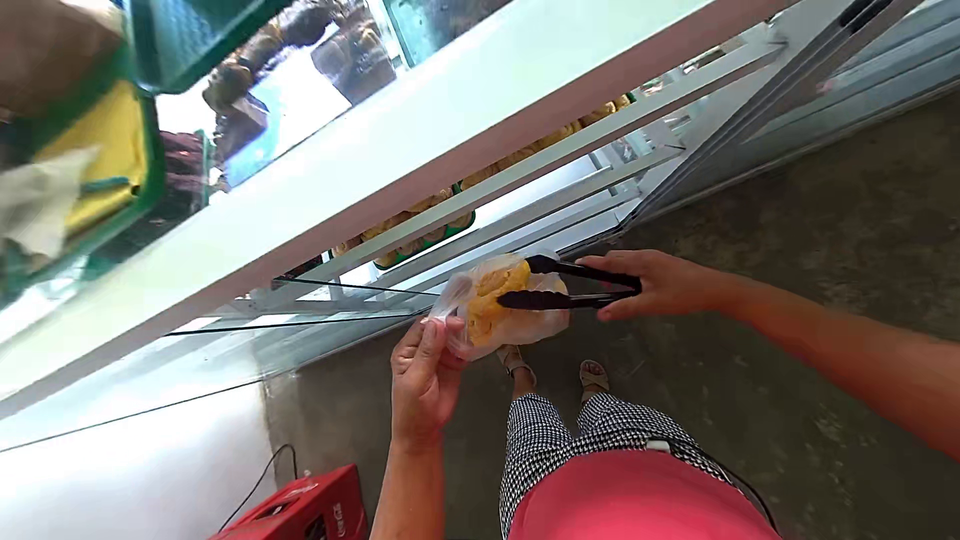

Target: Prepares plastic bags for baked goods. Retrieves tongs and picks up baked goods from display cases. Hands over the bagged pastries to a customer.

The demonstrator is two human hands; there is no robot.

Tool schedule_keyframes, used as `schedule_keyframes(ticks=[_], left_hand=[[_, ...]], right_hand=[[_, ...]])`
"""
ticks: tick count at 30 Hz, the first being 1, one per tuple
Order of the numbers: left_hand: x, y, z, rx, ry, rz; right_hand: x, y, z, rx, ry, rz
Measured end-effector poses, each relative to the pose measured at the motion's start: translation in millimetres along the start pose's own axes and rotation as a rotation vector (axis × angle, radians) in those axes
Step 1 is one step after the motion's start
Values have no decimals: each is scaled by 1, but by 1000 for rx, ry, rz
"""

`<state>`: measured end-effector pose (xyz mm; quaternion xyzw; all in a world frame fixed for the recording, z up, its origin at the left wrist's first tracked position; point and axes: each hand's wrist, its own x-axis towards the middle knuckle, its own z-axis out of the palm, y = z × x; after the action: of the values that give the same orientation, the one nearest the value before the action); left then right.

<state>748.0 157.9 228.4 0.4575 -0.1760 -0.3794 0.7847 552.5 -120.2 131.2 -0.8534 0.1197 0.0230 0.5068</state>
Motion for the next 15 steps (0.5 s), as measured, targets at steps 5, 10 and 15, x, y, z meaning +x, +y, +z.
schedule_keyframes(ticks=[5, 10, 15], left_hand=[[-14, -3, 3, -67, 33, 43], [-18, 5, 15, -181, 147, 56], [-37, 43, 5, -239, 229, 138]], right_hand=[[-20, -49, -25, -377, -39, 153], [-22, -95, -42, -527, -157, 209], [-38, -147, -67, -573, -79, -95]])
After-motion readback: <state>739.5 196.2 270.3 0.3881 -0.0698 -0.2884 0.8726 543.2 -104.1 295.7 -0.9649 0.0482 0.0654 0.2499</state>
